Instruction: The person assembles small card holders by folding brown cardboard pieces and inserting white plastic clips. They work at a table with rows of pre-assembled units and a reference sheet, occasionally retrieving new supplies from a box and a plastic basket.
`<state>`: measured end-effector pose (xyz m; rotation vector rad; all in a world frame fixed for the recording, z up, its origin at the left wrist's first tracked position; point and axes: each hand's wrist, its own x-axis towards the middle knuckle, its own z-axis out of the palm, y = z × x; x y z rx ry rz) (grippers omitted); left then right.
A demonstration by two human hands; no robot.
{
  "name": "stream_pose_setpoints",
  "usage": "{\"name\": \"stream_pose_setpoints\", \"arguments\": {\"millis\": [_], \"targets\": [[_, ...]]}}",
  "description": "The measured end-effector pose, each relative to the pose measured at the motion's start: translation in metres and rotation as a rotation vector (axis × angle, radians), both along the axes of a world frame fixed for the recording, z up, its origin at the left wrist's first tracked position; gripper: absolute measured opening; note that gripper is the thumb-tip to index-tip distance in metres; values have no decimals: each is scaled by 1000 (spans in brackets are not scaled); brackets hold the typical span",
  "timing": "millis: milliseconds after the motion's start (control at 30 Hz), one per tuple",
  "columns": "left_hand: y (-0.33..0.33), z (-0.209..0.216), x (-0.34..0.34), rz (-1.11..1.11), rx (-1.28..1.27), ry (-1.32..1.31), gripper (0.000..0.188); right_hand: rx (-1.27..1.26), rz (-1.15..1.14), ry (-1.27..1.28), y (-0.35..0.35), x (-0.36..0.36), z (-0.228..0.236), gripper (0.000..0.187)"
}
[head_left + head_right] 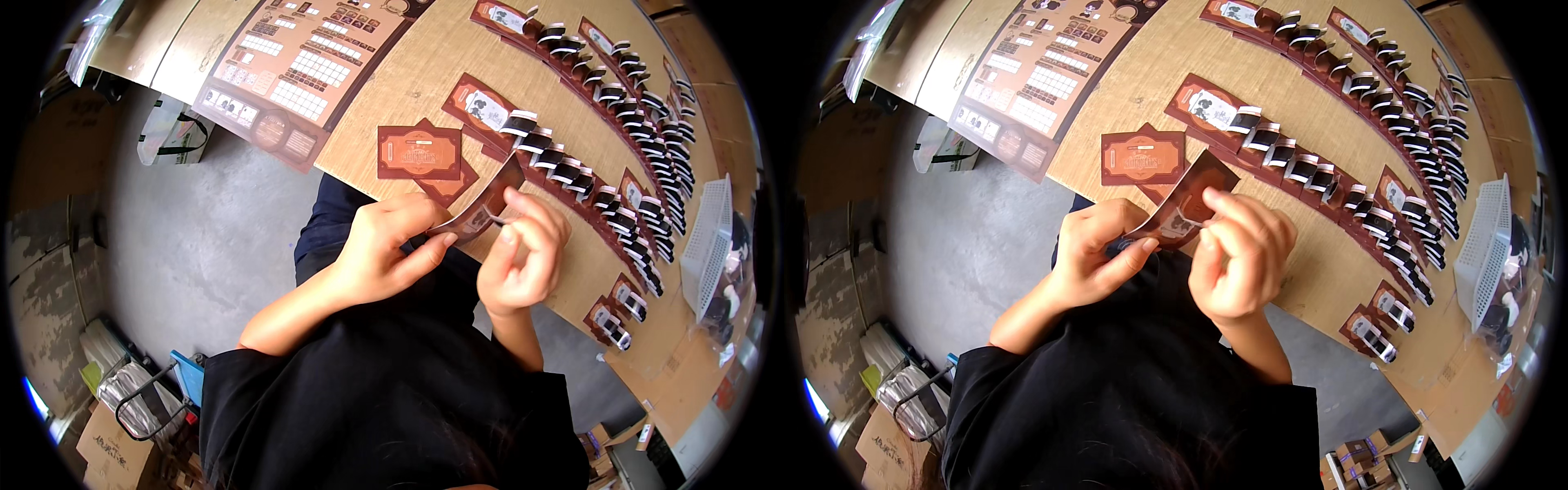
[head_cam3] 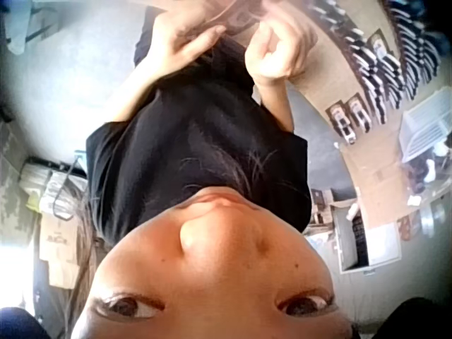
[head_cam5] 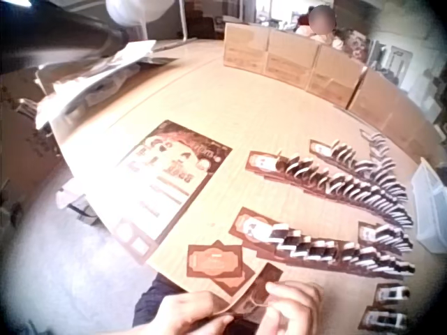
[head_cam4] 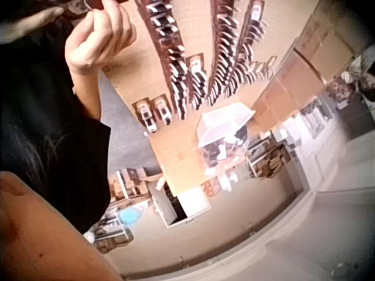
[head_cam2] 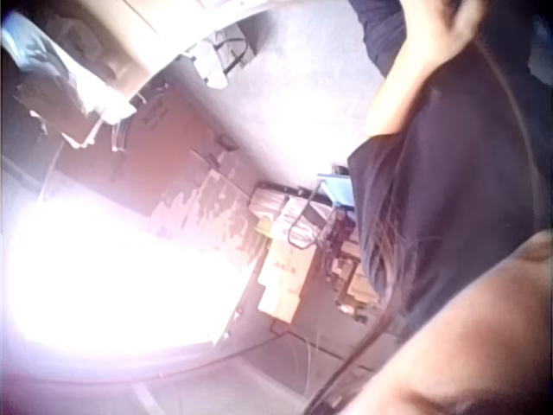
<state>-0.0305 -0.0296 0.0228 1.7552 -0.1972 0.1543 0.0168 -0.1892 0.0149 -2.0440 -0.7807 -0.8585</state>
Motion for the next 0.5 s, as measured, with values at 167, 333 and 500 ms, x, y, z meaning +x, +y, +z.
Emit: {"name": "stream_pose_setpoints", "arguments": {"millis": [167,333,500], "targets": [[10,-3,0,37,-30,70,8,456,172,594,-12,2,6,5],[11,-2,-4,35,-356,305,8,513,258,858,-18,7,6,5],[17,-4,-3,9,-435,371,9,638,289,973,-19,8,7,2]]}}
